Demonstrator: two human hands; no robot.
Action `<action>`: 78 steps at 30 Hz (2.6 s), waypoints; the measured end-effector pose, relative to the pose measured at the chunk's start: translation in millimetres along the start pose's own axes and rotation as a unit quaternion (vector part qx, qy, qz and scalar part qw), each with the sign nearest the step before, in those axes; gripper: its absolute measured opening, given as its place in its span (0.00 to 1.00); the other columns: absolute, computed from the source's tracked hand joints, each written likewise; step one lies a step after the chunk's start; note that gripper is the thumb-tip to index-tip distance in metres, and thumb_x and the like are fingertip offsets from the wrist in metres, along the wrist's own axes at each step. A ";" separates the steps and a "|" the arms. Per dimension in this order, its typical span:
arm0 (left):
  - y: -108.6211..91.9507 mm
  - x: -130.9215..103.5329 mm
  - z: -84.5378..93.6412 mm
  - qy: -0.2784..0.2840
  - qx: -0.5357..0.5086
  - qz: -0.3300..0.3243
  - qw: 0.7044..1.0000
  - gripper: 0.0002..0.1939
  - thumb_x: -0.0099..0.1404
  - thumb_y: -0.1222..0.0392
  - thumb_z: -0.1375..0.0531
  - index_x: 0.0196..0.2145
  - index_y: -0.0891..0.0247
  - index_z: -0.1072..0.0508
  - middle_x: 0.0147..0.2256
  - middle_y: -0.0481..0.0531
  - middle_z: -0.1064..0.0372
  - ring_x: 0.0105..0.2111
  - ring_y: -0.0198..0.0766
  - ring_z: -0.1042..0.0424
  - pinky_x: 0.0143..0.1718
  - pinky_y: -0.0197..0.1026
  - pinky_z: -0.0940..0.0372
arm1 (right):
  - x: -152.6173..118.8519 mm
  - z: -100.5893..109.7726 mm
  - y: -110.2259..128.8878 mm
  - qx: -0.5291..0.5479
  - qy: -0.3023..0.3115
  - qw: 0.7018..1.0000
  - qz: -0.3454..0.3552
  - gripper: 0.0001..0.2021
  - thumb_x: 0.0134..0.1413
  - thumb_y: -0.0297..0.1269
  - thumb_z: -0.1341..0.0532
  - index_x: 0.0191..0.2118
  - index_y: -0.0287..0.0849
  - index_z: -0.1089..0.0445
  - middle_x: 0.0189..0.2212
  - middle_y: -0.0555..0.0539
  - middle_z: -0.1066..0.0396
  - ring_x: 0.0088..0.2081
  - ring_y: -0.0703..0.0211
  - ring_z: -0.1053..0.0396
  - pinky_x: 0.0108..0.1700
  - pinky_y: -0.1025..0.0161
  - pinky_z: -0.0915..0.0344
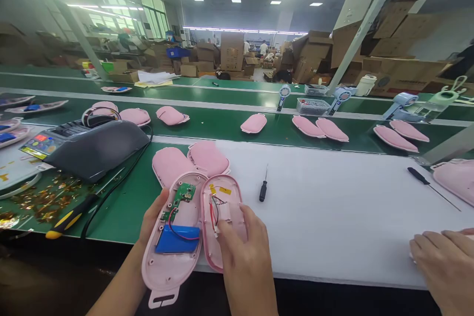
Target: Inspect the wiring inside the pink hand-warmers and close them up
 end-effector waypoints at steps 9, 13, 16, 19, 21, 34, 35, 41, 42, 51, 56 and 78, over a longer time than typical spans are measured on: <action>-1.2 -5.0 23.3 -0.070 0.003 -0.016 0.997 0.23 0.62 0.49 0.44 0.44 0.69 0.22 0.37 0.59 0.21 0.46 0.55 0.26 0.54 0.54 0.40 | 4.0 13.2 29.6 0.016 -0.078 0.996 0.035 0.13 0.60 0.28 0.43 0.36 0.54 0.26 0.36 0.48 0.28 0.40 0.54 0.35 0.42 0.53 0.53; 2.5 -7.5 26.5 -0.084 0.012 -0.016 0.996 0.22 0.61 0.47 0.44 0.39 0.68 0.21 0.35 0.58 0.21 0.45 0.54 0.26 0.53 0.52 0.39 | 11.3 0.8 37.0 0.075 -0.032 0.995 0.056 0.11 0.61 0.27 0.45 0.33 0.49 0.27 0.27 0.54 0.30 0.30 0.65 0.35 0.39 0.59 0.53; 4.6 -7.4 25.1 -0.083 0.034 -0.009 0.996 0.23 0.60 0.46 0.44 0.43 0.68 0.24 0.39 0.59 0.23 0.46 0.55 0.28 0.53 0.52 0.40 | 21.7 -6.5 39.1 0.116 -0.006 0.992 0.057 0.09 0.59 0.27 0.44 0.32 0.46 0.29 0.31 0.53 0.28 0.31 0.64 0.34 0.39 0.63 0.48; 3.9 -5.5 21.8 -0.063 0.046 -0.005 0.997 0.24 0.62 0.47 0.45 0.48 0.66 0.26 0.43 0.59 0.24 0.49 0.54 0.29 0.54 0.53 0.41 | 36.8 -12.5 35.8 0.163 0.031 0.986 0.023 0.10 0.57 0.25 0.45 0.27 0.44 0.32 0.31 0.51 0.27 0.28 0.63 0.34 0.33 0.65 0.44; 2.6 -3.7 19.4 -0.047 0.047 -0.007 0.998 0.24 0.64 0.48 0.47 0.50 0.66 0.26 0.46 0.60 0.25 0.51 0.55 0.30 0.56 0.53 0.43 | 46.1 -16.4 32.8 0.176 0.067 0.982 -0.001 0.12 0.54 0.24 0.46 0.23 0.43 0.35 0.24 0.52 0.30 0.23 0.64 0.37 0.28 0.66 0.46; 6.5 -5.1 1.7 -0.065 0.059 -0.002 0.996 0.22 0.65 0.52 0.46 0.49 0.70 0.25 0.43 0.61 0.24 0.49 0.55 0.28 0.56 0.52 0.42 | 58.2 -32.8 20.3 0.259 0.231 0.920 -0.182 0.13 0.58 0.38 0.48 0.23 0.44 0.39 0.23 0.50 0.34 0.27 0.59 0.35 0.28 0.64 0.43; 6.5 -6.3 3.9 -0.072 0.056 -0.002 0.996 0.23 0.65 0.52 0.45 0.49 0.71 0.26 0.43 0.62 0.23 0.48 0.55 0.28 0.55 0.51 0.42 | 56.4 -35.3 18.8 0.292 0.242 0.902 -0.205 0.12 0.58 0.39 0.48 0.26 0.44 0.37 0.23 0.51 0.33 0.26 0.60 0.34 0.27 0.64 0.41; 3.1 -10.1 12.6 -0.098 0.061 -0.015 0.993 0.20 0.65 0.52 0.45 0.46 0.70 0.25 0.37 0.60 0.22 0.43 0.52 0.25 0.51 0.49 0.39 | 49.4 -46.3 10.2 0.447 0.276 0.793 -0.309 0.08 0.52 0.41 0.43 0.33 0.41 0.34 0.23 0.53 0.33 0.20 0.65 0.34 0.24 0.67 0.39; 4.3 -9.3 11.6 -0.095 0.059 -0.012 0.994 0.20 0.65 0.52 0.45 0.46 0.70 0.24 0.37 0.60 0.22 0.43 0.51 0.25 0.52 0.49 0.39 | 50.4 -45.9 9.1 0.441 0.272 0.797 -0.311 0.09 0.51 0.41 0.42 0.32 0.41 0.32 0.22 0.54 0.34 0.19 0.66 0.36 0.24 0.67 0.40; 3.9 -0.5 -1.0 -0.087 0.044 -0.081 0.992 0.20 0.58 0.56 0.37 0.47 0.65 0.26 0.38 0.57 0.22 0.45 0.51 0.26 0.50 0.49 0.36 | 61.0 -39.7 19.1 0.347 0.293 0.850 -0.266 0.09 0.48 0.35 0.44 0.20 0.42 0.38 0.15 0.56 0.43 0.19 0.68 0.45 0.22 0.69 0.49; -0.7 -0.8 -6.8 -0.080 0.050 -0.101 0.990 0.30 0.59 0.58 0.37 0.58 0.57 0.36 0.44 0.55 0.24 0.46 0.48 0.26 0.49 0.46 0.35 | 63.5 -40.1 24.2 0.342 0.307 0.853 -0.249 0.08 0.47 0.32 0.46 0.20 0.42 0.37 0.14 0.57 0.44 0.17 0.69 0.46 0.22 0.69 0.50; -1.4 -2.6 -0.9 -0.114 0.055 -0.112 0.986 0.30 0.59 0.55 0.36 0.58 0.59 0.35 0.47 0.57 0.26 0.49 0.49 0.28 0.49 0.47 0.34 | 64.4 -52.4 18.6 0.357 0.328 0.842 -0.237 0.07 0.46 0.35 0.45 0.22 0.41 0.37 0.14 0.58 0.46 0.17 0.70 0.49 0.21 0.68 0.52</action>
Point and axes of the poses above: each hand's wrist, its own x-axis towards the middle knuckle, its own z-axis out of the back of the hand, y = z × x, the point moved 8 cm from there along x, towards the middle knuckle
